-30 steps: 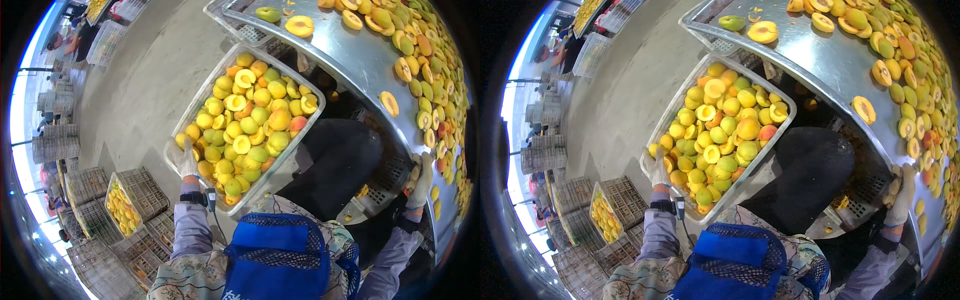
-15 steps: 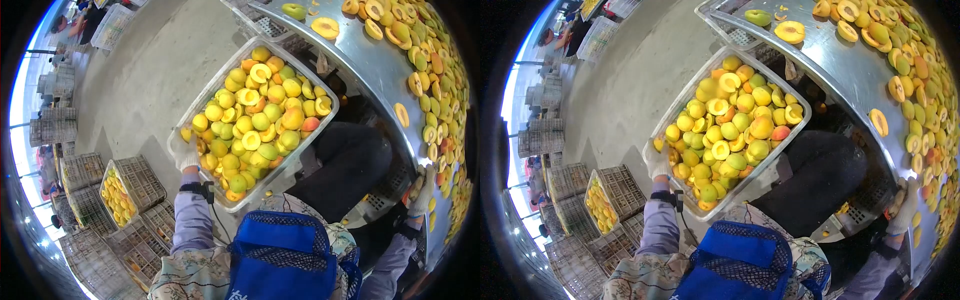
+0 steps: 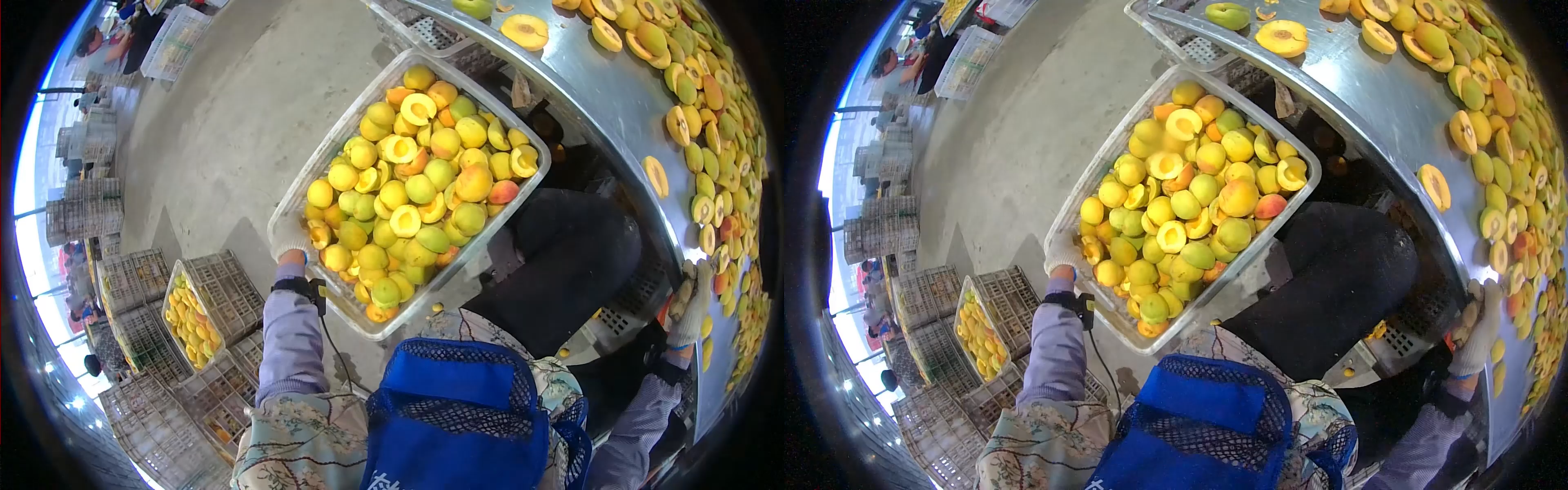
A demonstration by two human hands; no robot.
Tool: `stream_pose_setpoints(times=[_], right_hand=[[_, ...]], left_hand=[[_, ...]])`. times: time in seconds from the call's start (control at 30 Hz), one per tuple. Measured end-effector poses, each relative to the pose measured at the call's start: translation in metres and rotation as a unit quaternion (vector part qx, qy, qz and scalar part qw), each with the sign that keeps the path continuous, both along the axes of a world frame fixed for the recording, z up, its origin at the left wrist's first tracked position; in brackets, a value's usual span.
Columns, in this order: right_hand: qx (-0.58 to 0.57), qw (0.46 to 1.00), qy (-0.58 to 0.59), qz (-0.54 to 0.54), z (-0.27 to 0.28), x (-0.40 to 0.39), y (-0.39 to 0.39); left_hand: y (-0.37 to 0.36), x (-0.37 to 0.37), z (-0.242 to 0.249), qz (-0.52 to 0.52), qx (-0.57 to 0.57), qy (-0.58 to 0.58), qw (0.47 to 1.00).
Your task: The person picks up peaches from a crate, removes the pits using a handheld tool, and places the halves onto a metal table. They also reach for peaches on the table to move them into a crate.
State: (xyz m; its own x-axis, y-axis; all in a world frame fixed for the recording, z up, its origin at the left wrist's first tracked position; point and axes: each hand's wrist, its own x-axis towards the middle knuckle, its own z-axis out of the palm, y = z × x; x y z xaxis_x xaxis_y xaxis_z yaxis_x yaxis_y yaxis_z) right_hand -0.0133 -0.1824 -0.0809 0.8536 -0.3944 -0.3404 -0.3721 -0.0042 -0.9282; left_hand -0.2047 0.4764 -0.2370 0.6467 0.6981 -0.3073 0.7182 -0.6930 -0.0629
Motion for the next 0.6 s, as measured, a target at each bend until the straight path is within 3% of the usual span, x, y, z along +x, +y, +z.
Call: stream_pose_setpoints(times=[0.07,0.13,0.2,0.23,0.27,0.3,0.37,0.5,0.57,0.6], right_hand=[[0.003,1.000,-0.016,-0.013,-0.010,0.002,-0.004],[0.000,0.999,-0.026,-0.020,-0.009,0.001,-0.005],[-0.017,1.000,0.014,-0.009,-0.003,0.000,-0.001],[-0.019,1.000,0.013,-0.008,-0.007,0.001,-0.007],[-0.034,0.999,-0.004,-0.014,-0.016,0.003,-0.019],[-0.048,0.998,-0.021,-0.019,-0.021,0.005,-0.025],[-0.030,0.999,-0.028,-0.032,-0.014,0.003,-0.005],[0.006,1.000,0.024,-0.019,0.001,0.000,0.010],[0.003,1.000,0.011,-0.024,0.000,0.000,0.012],[0.005,1.000,0.024,-0.020,-0.001,0.000,0.006]], left_hand=[[-0.022,0.025,0.041,0.007,-0.062,0.063,0.996],[-0.085,0.041,0.062,-0.024,-0.150,-0.105,0.983],[-0.119,0.047,0.046,-0.115,-0.295,-0.118,0.941],[-0.148,0.053,0.059,-0.077,-0.345,-0.134,0.926],[-0.173,0.058,0.068,-0.166,-0.280,-0.143,0.935],[-0.185,0.062,0.061,-0.164,-0.280,-0.144,0.935],[-0.195,0.066,0.047,-0.311,-0.236,-0.018,0.921],[-0.192,0.061,0.050,-0.213,-0.288,-0.093,0.929],[-0.182,0.047,0.064,-0.035,-0.279,-0.163,0.946],[-0.169,0.041,0.069,0.004,-0.282,-0.171,0.944]])
